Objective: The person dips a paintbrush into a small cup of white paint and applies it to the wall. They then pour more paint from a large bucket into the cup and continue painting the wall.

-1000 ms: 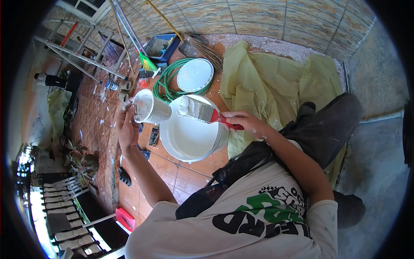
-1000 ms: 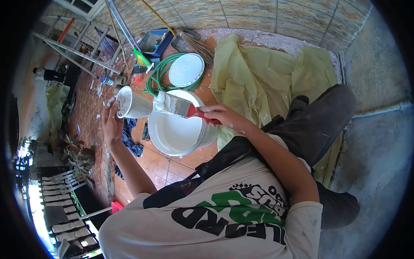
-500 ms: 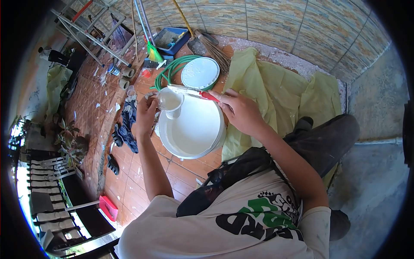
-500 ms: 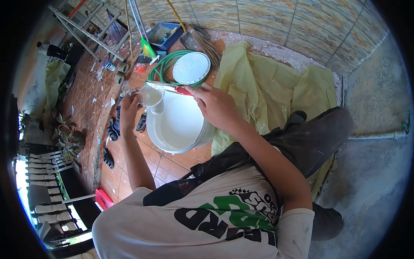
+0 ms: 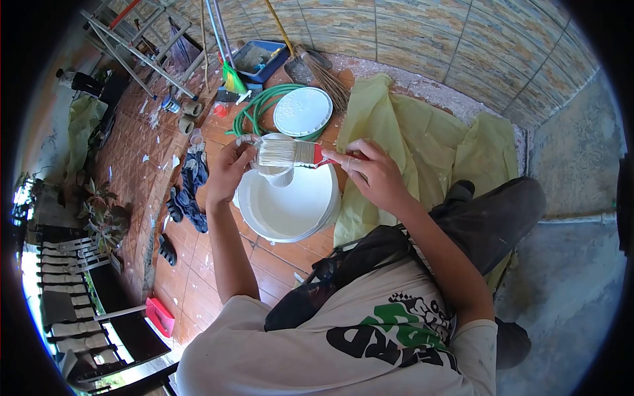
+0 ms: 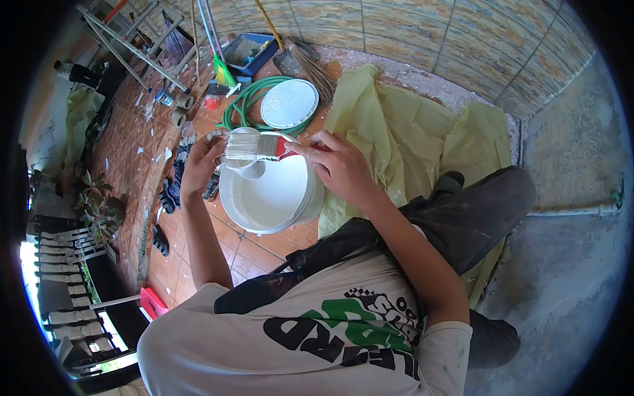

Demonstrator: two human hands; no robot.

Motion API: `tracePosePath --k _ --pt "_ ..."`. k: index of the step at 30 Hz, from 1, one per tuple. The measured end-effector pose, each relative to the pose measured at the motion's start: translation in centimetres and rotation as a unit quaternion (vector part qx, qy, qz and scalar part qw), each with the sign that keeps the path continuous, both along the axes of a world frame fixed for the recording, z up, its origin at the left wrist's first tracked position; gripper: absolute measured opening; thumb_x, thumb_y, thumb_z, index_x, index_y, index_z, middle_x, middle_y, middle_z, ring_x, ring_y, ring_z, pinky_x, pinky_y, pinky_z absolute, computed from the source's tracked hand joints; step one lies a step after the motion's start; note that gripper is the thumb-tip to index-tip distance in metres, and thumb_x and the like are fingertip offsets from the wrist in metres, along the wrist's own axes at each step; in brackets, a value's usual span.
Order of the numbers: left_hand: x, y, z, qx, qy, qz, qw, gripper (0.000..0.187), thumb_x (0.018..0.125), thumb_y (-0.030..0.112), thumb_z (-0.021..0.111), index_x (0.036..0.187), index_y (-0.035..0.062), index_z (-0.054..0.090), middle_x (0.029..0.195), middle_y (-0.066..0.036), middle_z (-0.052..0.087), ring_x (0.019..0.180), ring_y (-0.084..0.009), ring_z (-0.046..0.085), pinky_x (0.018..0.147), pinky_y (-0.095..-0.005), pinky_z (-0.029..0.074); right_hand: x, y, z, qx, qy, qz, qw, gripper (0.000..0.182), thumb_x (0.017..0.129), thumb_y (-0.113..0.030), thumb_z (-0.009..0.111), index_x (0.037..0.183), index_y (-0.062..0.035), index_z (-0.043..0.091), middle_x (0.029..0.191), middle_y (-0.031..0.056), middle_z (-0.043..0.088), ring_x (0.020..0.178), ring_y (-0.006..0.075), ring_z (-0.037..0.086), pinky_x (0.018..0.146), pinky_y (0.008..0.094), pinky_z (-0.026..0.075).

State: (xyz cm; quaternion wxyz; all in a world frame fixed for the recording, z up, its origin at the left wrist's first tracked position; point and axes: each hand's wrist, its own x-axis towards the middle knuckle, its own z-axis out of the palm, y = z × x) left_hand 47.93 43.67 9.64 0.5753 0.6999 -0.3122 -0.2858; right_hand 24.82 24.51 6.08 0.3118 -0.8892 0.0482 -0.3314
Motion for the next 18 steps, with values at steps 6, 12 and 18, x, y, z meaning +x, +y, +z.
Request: tracePosePath --k 6,12,18 --pt "0.0 0.2 0.4 -0.018 -0.019 -0.022 0.999 0.027 0.092 0.012 0.053 0.113 -0.0044 0.053 0.089 -0.004 0.06 0.079 -0.009 0.055 0.072 -0.0235 0.046 -0.8 -0.7 -0.9 -0.042 -0.009 -0.006 0.999 0.044 0.077 0.0 0.061 0.115 -0.0214 0.064 0.088 0.0056 0.053 0.076 0.0215 0.051 0.066 0.0324 0.046" --pt "0.4 1.0 0.5 -0.016 -0.033 -0.011 0.999 0.026 0.091 0.011 0.053 0.112 -0.0042 0.055 0.089 -0.003 0.06 0.079 -0.0084 0.054 0.072 -0.023 0.044 -1.6 -1.4 -1.6 -0.031 0.009 -0.011 0.999 0.051 0.074 0.0 0.062 0.117 -0.0291 0.063 0.087 0.0023 0.054 0.077 0.0206 0.052 0.069 0.0319 0.046" --pt "0.3 1.6 1.3 -0.054 0.011 0.029 0.998 0.026 0.09 0.009 0.054 0.112 -0.0041 0.056 0.092 -0.004 0.061 0.082 -0.0094 0.054 0.075 -0.0231 0.044 -2.7 -2.1 -1.9 -0.125 0.056 -0.014 0.99 0.049 0.076 -0.001 0.06 0.117 -0.0273 0.063 0.085 0.0017 0.053 0.077 0.0196 0.052 0.066 0.0323 0.045"
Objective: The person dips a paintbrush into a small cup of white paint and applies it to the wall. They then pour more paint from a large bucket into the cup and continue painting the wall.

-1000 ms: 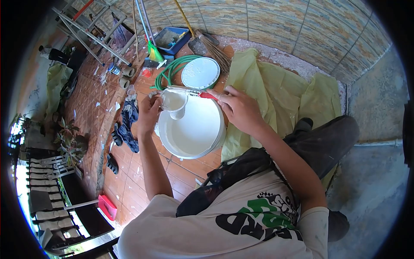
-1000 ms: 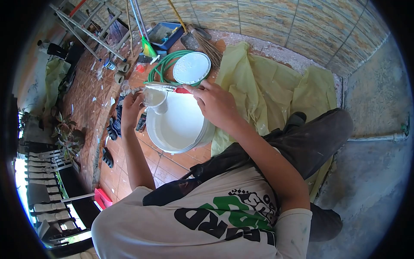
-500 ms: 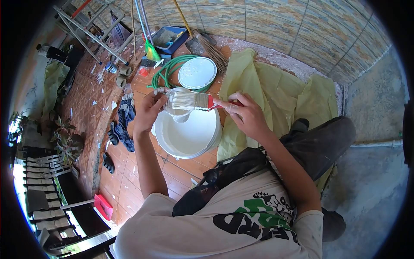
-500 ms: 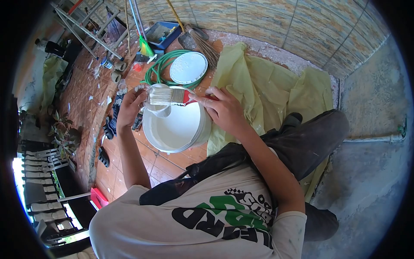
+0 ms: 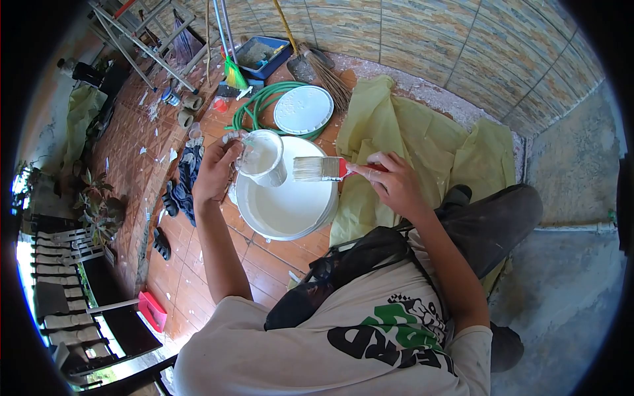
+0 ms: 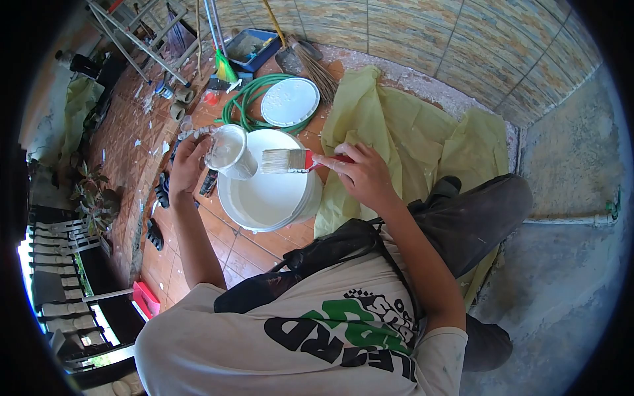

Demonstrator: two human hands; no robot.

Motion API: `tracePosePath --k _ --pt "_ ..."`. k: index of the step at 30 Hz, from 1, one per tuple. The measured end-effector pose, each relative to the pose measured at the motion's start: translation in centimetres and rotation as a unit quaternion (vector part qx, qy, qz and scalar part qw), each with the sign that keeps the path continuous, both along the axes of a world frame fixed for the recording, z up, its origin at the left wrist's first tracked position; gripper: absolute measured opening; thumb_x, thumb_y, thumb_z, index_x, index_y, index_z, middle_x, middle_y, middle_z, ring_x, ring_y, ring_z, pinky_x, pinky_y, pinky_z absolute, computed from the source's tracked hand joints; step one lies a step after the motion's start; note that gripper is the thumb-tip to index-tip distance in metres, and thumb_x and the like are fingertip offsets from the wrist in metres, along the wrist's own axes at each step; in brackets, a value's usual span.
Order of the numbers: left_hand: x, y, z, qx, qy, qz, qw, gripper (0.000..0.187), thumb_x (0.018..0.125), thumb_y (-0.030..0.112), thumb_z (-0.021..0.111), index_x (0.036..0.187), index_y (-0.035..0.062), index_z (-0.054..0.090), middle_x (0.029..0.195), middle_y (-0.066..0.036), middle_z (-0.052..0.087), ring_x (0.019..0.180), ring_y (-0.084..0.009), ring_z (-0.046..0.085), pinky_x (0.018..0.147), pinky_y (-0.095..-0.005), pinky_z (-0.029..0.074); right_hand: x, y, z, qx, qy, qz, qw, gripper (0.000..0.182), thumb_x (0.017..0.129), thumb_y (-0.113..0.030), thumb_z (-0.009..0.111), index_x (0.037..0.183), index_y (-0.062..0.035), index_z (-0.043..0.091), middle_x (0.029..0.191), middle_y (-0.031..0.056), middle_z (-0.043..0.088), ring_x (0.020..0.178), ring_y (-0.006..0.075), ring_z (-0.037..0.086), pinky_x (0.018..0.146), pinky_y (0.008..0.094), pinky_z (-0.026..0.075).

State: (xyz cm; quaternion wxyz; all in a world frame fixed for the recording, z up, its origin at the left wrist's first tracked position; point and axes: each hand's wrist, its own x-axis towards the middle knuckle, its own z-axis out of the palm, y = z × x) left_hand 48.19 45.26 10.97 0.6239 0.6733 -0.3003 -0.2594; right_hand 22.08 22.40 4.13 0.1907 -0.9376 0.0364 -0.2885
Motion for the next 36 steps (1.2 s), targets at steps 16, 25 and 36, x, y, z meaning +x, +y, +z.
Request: tracePosePath --k 16,25,36 --pt "0.8 0.1 0.8 -0.15 0.142 -0.011 0.978 0.026 0.089 0.004 0.051 0.114 -0.0031 0.053 0.103 -0.012 0.062 0.092 -0.0189 0.063 0.08 -0.0317 0.052 1.5 2.7 -4.6 0.503 0.059 0.091 0.857 0.037 0.093 -0.011 0.048 0.128 0.0001 0.048 0.083 0.002 0.055 0.075 0.0096 0.048 0.07 0.0229 0.042" --pt "0.4 -2.3 0.6 -0.177 0.141 -0.015 0.974 0.031 0.091 0.005 0.045 0.12 -0.0045 0.047 0.113 -0.014 0.059 0.099 -0.021 0.061 0.084 -0.0323 0.053 0.8 2.4 -3.8 0.663 0.078 0.135 0.732 0.04 0.094 -0.012 0.046 0.133 -0.0023 0.044 0.076 -0.0014 0.049 0.065 0.0048 0.04 0.06 0.0191 0.036" --pt "0.4 -1.6 0.1 -0.249 0.215 -0.008 0.944 0.035 0.089 0.006 0.048 0.122 -0.0064 0.044 0.114 -0.016 0.058 0.099 -0.0221 0.062 0.085 -0.0335 0.054 -0.2 1.7 -3.1 0.718 0.104 0.172 0.666 0.042 0.094 -0.016 0.045 0.134 -0.0016 0.043 0.078 -0.0002 0.049 0.065 0.0065 0.039 0.058 0.0189 0.034"
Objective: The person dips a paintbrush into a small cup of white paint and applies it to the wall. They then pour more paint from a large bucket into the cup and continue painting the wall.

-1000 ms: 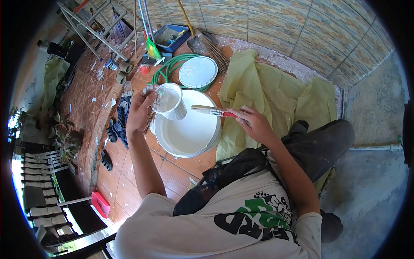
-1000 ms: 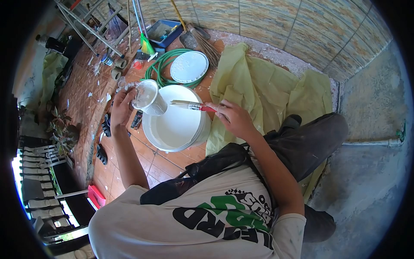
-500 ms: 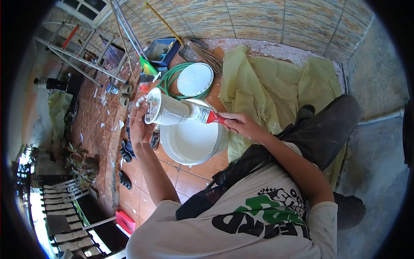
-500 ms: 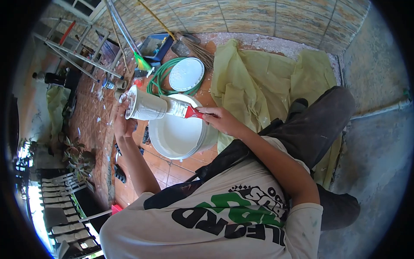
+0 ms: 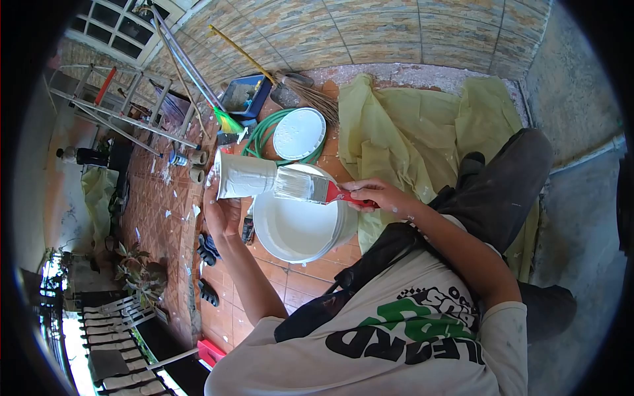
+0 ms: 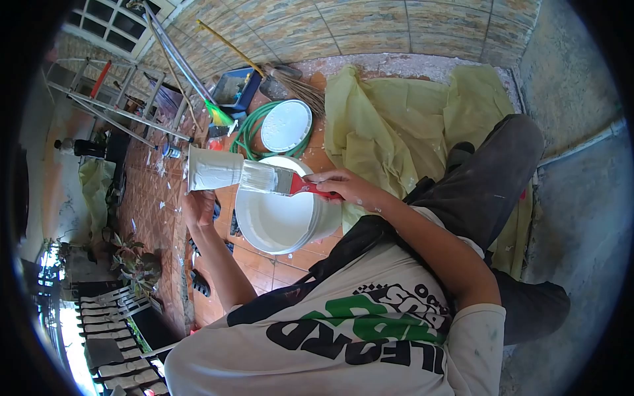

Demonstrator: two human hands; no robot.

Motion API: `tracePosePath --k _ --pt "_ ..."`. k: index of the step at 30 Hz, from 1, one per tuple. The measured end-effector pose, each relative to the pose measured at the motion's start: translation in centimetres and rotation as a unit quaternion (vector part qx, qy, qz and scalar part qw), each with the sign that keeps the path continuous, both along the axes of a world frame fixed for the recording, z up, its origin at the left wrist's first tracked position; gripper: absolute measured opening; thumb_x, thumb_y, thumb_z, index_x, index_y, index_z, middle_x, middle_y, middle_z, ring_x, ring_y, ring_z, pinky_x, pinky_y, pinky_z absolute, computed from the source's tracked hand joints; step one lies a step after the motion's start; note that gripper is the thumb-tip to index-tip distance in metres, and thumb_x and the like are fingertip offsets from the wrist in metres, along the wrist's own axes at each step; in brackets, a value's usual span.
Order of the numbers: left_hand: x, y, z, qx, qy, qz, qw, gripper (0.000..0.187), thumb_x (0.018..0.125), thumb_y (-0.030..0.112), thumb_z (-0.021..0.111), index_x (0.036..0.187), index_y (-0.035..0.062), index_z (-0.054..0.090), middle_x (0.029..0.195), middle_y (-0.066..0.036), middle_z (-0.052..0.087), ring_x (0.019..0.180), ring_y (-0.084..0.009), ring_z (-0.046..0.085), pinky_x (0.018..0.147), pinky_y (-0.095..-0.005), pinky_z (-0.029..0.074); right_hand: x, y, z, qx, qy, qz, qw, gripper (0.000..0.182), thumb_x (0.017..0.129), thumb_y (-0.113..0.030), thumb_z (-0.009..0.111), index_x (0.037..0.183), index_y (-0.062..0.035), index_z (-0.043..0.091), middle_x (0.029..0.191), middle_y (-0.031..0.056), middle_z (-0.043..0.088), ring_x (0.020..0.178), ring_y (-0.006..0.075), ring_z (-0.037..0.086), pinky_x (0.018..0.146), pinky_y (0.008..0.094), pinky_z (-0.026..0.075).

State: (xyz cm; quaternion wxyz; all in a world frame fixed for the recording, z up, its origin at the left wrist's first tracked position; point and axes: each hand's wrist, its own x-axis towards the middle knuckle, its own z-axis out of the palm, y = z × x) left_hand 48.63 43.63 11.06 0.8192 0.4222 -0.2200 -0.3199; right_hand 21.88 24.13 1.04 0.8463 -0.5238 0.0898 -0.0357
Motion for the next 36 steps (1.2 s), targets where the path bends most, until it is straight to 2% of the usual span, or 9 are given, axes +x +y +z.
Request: tracePosePath --k 7,9,10,12,16,25,28,30,36 --pt "-0.4 -0.3 1.1 0.001 -0.006 0.034 0.999 0.035 0.088 0.005 0.048 0.122 -0.0053 0.044 0.116 -0.016 0.057 0.104 -0.0228 0.059 0.089 -0.035 0.051 -0.2 -0.7 0.6 -0.031 -0.043 -0.075 0.996 0.042 0.094 -0.014 0.044 0.134 -0.0006 0.041 0.077 -0.0009 0.047 0.062 0.0064 0.038 0.056 0.0185 0.033" --pt "-0.2 -0.4 0.7 0.002 -0.013 0.046 0.999 0.033 0.089 0.004 0.047 0.121 -0.0052 0.045 0.115 -0.015 0.057 0.103 -0.0227 0.059 0.089 -0.0351 0.051 0.0 -0.7 1.2 -0.198 -0.062 -0.143 0.968 0.04 0.093 -0.015 0.046 0.132 -0.0051 0.046 0.073 0.0026 0.053 0.058 0.009 0.041 0.055 0.0218 0.036" --pt "-0.1 -0.4 0.5 0.004 -0.02 0.059 0.998 0.032 0.089 0.002 0.046 0.12 -0.0052 0.046 0.115 -0.015 0.058 0.103 -0.0227 0.059 0.089 -0.0352 0.051 -0.2 -0.6 1.9 -0.198 -0.061 -0.143 0.968 0.04 0.093 -0.015 0.046 0.132 -0.0051 0.046 0.073 0.0026 0.053 0.058 0.009 0.041 0.055 0.0218 0.036" --pt "-0.2 -0.5 0.2 0.014 -0.028 0.065 0.997 0.031 0.09 0.002 0.045 0.12 -0.0049 0.046 0.115 -0.015 0.058 0.103 -0.0225 0.059 0.089 -0.0353 0.051 -0.9 -0.2 3.5 -0.461 0.063 -0.184 0.866 0.035 0.091 -0.016 0.049 0.126 -0.0101 0.054 0.069 0.0081 0.058 0.053 0.013 0.044 0.053 0.026 0.039" --pt "-1.2 -1.1 0.1 0.049 -0.068 0.09 0.992 0.028 0.091 0.001 0.045 0.118 -0.0038 0.048 0.113 -0.015 0.058 0.102 -0.0218 0.059 0.087 -0.0342 0.051 -0.9 0.5 3.3 -0.481 0.089 -0.216 0.845 0.032 0.089 -0.016 0.052 0.12 -0.0122 0.059 0.067 0.012 0.059 0.051 0.0162 0.046 0.053 0.029 0.04" --pt "-2.4 -2.4 -2.9 0.053 -0.07 0.042 0.995 0.023 0.091 -0.001 0.044 0.114 -0.0025 0.048 0.109 -0.016 0.058 0.099 -0.0212 0.06 0.084 -0.0321 0.051 -0.6 0.2 1.4 -0.358 0.069 -0.168 0.916 0.033 0.088 -0.013 0.05 0.12 -0.0056 0.058 0.064 0.0042 0.055 0.054 0.008 0.042 0.053 0.0243 0.037" --pt "-2.7 -2.3 -3.0 0.053 -0.039 0.057 0.996 0.023 0.091 -0.001 0.045 0.114 -0.0021 0.049 0.108 -0.015 0.059 0.099 -0.0215 0.06 0.083 -0.0328 0.052 -0.4 -0.1 0.7 -0.301 0.078 -0.163 0.936 0.032 0.086 -0.02 0.052 0.114 -0.0106 0.063 0.079 0.0109 0.066 0.061 0.0173 0.058 0.063 0.0288 0.045" --pt "-2.8 -2.1 -2.7 0.064 -0.039 0.069 0.995 0.023 0.091 -0.001 0.045 0.113 -0.0019 0.05 0.107 -0.014 0.059 0.098 -0.0212 0.061 0.082 -0.0329 0.053 -0.6 -0.1 1.0 -0.254 0.044 -0.155 0.954 0.034 0.089 -0.013 0.05 0.121 -0.0033 0.057 0.064 -0.0025 0.047 0.057 0.0047 0.041 0.053 0.0212 0.036" --pt "-2.1 -1.9 -2.1 0.104 -0.123 0.052 0.986 0.022 0.091 0.001 0.048 0.113 -0.0011 0.051 0.106 -0.012 0.06 0.092 -0.0177 0.061 0.079 -0.0302 0.053 -0.5 0.5 1.6 -0.307 0.049 -0.167 0.936 0.034 0.089 -0.013 0.049 0.12 -0.0025 0.058 0.063 -0.0002 0.05 0.056 0.0053 0.042 0.053 0.0218 0.036"
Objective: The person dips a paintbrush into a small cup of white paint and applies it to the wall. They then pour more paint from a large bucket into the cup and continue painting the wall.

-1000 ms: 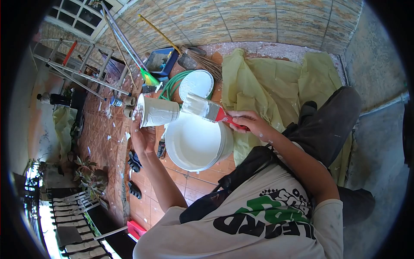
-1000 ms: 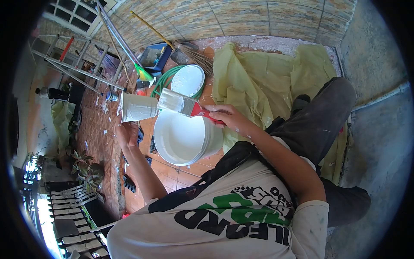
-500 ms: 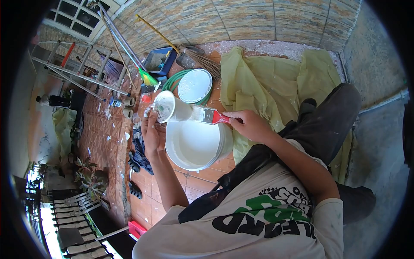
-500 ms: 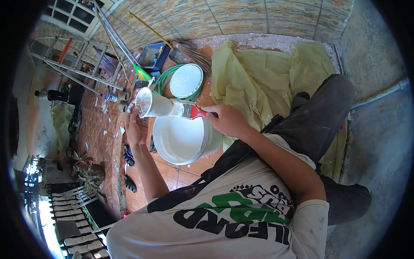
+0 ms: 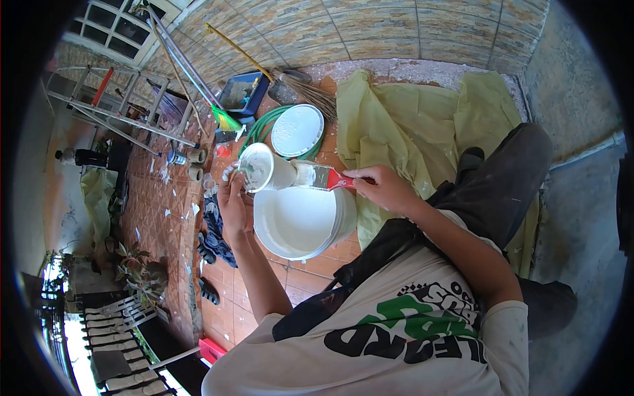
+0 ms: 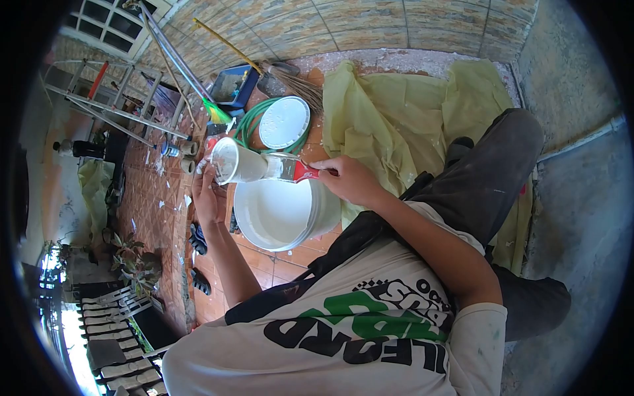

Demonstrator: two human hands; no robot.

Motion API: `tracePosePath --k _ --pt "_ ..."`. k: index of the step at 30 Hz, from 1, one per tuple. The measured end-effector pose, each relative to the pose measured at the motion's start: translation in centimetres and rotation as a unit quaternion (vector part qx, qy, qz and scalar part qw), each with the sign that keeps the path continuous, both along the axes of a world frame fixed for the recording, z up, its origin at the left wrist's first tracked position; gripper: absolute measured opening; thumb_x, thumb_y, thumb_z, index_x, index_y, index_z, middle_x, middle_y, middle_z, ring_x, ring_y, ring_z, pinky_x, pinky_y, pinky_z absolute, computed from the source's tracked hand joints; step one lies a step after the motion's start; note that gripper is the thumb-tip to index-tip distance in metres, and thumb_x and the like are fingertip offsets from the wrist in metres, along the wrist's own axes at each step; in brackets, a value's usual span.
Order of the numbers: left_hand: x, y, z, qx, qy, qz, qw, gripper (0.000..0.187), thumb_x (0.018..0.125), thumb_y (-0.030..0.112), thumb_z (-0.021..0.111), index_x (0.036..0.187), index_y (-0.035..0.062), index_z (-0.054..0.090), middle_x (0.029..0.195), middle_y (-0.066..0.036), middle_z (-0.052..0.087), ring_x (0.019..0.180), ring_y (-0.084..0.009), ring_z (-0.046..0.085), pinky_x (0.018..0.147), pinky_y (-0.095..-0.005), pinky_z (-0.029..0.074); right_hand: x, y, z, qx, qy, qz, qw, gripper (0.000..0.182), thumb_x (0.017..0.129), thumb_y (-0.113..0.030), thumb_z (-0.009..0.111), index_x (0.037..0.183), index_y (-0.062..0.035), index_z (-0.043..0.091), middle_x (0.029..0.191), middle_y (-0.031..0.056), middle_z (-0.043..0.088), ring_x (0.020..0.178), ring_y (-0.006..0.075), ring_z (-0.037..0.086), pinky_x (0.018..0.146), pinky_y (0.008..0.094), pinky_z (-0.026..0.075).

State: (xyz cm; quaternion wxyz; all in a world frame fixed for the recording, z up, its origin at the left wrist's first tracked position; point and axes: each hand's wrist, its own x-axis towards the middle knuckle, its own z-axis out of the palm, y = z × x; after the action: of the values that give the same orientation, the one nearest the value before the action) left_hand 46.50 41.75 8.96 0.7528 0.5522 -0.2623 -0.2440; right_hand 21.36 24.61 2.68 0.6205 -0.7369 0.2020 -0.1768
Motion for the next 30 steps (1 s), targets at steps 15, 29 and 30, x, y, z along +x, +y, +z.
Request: tracePosePath --k 15,29,30 --pt "-0.1 -0.6 -0.4 0.014 0.024 -0.014 1.0 0.021 0.09 0.002 0.05 0.11 -0.0033 0.051 0.101 -0.014 0.061 0.088 -0.0212 0.064 0.074 -0.0334 0.057 -0.6 -0.9 1.2 0.315 -0.006 0.041 0.948 0.039 0.092 -0.016 0.047 0.129 -0.0049 0.05 0.071 -0.0035 0.049 0.06 0.0026 0.038 0.054 0.0168 0.032" --pt "-0.9 -0.7 -1.4 0.013 0.057 0.01 0.998 0.019 0.09 0.003 0.051 0.109 0.0012 0.052 0.098 -0.01 0.063 0.083 -0.0158 0.064 0.065 -0.0292 0.057 -0.6 -1.0 0.2 0.246 -0.017 0.088 0.965 0.037 0.092 -0.016 0.048 0.128 -0.0065 0.052 0.075 -0.0028 0.051 0.066 0.0031 0.042 0.058 0.0167 0.036" --pt "-0.9 -0.7 -1.4 0.019 0.058 0.012 0.998 0.019 0.09 0.004 0.051 0.108 0.0025 0.052 0.097 -0.008 0.063 0.082 -0.0148 0.063 0.066 -0.0291 0.056 -0.6 -1.1 0.1 0.226 -0.015 0.091 0.97 0.036 0.092 -0.016 0.049 0.127 -0.0069 0.053 0.075 -0.0027 0.052 0.067 0.0034 0.043 0.059 0.0172 0.036"
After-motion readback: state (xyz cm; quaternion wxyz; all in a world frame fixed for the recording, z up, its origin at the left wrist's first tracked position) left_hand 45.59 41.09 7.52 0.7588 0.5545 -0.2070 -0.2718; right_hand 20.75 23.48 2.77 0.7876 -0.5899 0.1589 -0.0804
